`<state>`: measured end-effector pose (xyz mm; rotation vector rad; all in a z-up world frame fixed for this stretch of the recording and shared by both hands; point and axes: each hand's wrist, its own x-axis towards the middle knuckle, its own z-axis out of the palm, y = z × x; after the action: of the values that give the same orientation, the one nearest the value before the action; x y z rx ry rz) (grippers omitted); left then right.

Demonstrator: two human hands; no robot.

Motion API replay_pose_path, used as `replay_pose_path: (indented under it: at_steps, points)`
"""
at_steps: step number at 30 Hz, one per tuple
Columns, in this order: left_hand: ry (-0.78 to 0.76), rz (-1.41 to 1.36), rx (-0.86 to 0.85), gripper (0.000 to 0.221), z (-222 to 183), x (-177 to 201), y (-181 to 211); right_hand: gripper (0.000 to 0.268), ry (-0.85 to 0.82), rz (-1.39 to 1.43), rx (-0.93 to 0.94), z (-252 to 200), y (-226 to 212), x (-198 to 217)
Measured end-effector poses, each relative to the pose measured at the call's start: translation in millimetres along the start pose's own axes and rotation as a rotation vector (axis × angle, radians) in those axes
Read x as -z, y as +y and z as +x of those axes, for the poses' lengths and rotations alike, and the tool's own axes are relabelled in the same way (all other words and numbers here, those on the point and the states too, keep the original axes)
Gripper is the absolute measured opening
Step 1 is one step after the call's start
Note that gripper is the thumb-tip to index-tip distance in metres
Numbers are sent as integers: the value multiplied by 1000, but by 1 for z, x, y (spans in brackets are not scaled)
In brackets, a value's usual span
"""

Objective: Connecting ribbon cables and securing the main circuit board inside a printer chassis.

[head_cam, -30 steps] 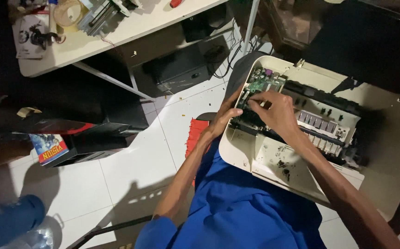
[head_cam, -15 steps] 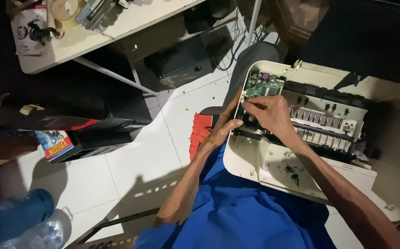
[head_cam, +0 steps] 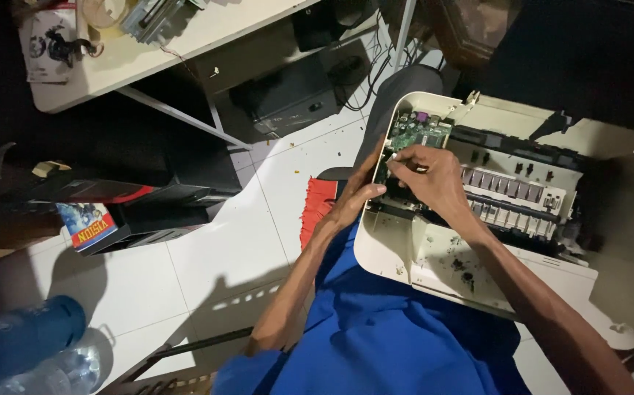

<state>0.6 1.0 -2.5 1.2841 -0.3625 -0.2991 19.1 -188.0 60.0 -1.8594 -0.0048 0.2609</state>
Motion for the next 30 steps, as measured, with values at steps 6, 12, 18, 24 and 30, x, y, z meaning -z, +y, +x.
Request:
replay_pose_path:
  at_steps: [6,12,18,24,30]
  points:
    - [7,10,28,78,0,-2,12,19,4,-55,10,-3,-18,4]
    - [-7,32,44,79,1,2,8,15,-27,-103,33,-1,-19,3]
    - [11,76,69,82,2,2,13,17,-42,-171,32,-3,-29,4]
    - [1,496,-36,83,10,23,56,22,6,-280,44,-1,-17,15]
    - [131,405,-390,30,-18,-54,290,33,19,-512,102,9,2,30]
